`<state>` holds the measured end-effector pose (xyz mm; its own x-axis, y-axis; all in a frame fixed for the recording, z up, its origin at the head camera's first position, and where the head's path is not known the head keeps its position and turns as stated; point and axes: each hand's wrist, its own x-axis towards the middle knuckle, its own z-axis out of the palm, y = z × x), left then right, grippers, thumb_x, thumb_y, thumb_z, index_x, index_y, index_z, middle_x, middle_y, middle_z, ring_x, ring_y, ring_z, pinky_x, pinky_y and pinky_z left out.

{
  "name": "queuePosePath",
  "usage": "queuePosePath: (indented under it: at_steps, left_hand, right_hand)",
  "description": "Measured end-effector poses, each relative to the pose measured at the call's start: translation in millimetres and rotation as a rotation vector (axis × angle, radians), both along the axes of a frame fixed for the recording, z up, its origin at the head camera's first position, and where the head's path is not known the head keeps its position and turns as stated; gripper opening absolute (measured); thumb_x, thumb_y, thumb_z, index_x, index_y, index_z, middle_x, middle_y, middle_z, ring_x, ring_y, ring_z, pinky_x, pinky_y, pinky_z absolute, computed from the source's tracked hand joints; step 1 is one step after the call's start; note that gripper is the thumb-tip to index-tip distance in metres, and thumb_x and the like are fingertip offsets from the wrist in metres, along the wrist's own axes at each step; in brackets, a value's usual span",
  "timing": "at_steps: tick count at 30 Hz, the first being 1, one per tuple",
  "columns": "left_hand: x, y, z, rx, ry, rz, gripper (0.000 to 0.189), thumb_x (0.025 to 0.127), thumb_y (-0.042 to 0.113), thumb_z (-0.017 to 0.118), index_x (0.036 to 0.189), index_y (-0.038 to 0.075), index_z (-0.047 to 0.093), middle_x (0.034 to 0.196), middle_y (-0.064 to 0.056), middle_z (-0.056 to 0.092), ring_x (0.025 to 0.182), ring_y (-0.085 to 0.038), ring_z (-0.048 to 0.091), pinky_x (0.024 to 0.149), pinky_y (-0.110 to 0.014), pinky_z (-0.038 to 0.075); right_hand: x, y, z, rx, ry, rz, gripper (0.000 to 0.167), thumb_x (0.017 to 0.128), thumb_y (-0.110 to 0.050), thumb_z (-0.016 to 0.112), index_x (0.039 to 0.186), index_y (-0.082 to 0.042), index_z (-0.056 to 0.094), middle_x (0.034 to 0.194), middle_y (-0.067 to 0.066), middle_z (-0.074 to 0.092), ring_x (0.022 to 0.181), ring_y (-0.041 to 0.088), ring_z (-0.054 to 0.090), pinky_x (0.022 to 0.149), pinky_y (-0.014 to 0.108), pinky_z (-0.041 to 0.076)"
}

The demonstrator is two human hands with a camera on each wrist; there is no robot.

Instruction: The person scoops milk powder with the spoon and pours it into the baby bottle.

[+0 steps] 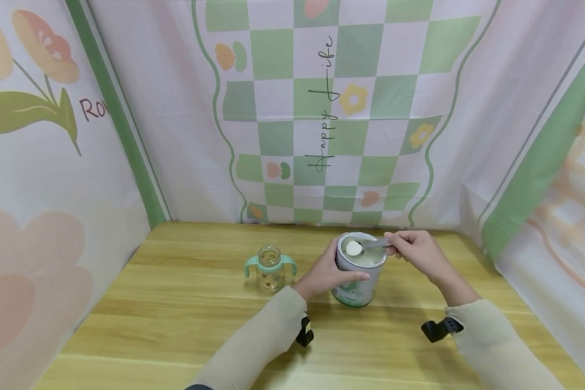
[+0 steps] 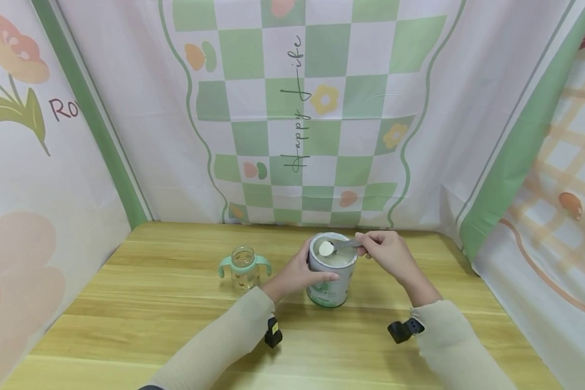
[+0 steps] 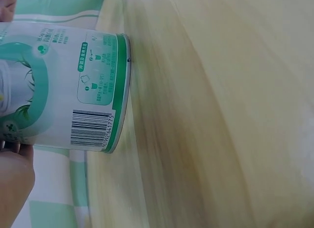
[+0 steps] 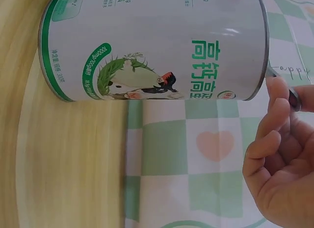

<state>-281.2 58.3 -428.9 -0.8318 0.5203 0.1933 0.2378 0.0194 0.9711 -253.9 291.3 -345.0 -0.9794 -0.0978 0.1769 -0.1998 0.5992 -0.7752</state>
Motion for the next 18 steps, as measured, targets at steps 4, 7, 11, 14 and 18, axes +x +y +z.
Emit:
queuePosePath:
  at_steps: [4, 7, 11, 14, 18]
  left_hand:
    - [-0.7, 0.7, -0.4, -0.007, 0.008, 0.015, 0.095, 0.082, 0.033, 0.085, 0.155, 0.033, 0.025, 0.137, 0.015, 0.047, 0.121, -0.007, 0.052, 0.102, -0.037, 0.043]
    - [-2.2, 1.7, -1.7, -0.012, 0.014, 0.027, 0.097, 0.081, 0.033, 0.086, 0.156, 0.03, 0.024, 0.138, 0.014, 0.047, 0.123, -0.011, 0.052, 0.102, -0.035, 0.044]
    - [-3.4, 2.7, -1.9, -0.033, 0.021, 0.042, 0.097, 0.081, 0.035, 0.086, 0.156, 0.03, 0.025, 0.137, 0.012, 0.047, 0.124, -0.016, 0.053, 0.1, -0.035, 0.045]
    - [-3.2, 2.5, -0.2, -0.049, 0.025, 0.044, 0.096, 0.081, 0.035, 0.086, 0.155, 0.031, 0.025, 0.136, 0.012, 0.047, 0.123, -0.017, 0.053, 0.1, -0.035, 0.045]
    - [-2.9, 1.6, 3.0, -0.051, 0.032, 0.037, 0.095, 0.081, 0.034, 0.086, 0.155, 0.031, 0.026, 0.137, 0.011, 0.047, 0.123, -0.018, 0.054, 0.1, -0.035, 0.045]
  right_hand:
    - [-0.4, 1.6, -0.8, -0.063, -0.017, 0.007, 0.047, 0.104, -0.035, 0.055, 0.092, 0.007, 0.07, 0.078, 0.005, 0.067, 0.066, 0.01, 0.052, 0.058, 0.026, 0.045]
    - [-1.1, 3.5, -2.1, -0.105, -0.007, 0.019, 0.044, 0.105, -0.032, 0.054, 0.096, 0.009, 0.068, 0.078, 0.002, 0.066, 0.067, 0.009, 0.053, 0.059, 0.024, 0.049]
    - [-1.9, 6.2, -3.6, -0.177, -0.005, 0.044, 0.041, 0.105, -0.029, 0.054, 0.101, 0.01, 0.065, 0.083, 0.003, 0.064, 0.072, 0.008, 0.057, 0.064, 0.023, 0.054]
    - [-1.5, 7.3, -2.9, -0.216, -0.017, 0.065, 0.04, 0.105, -0.029, 0.055, 0.102, 0.01, 0.064, 0.086, 0.004, 0.063, 0.075, 0.009, 0.059, 0.069, 0.024, 0.057]
    - [-1.0, 7.7, -0.4, -0.248, -0.04, 0.082, 0.038, 0.105, -0.029, 0.056, 0.102, 0.008, 0.064, 0.087, 0.004, 0.063, 0.077, 0.009, 0.059, 0.072, 0.024, 0.057]
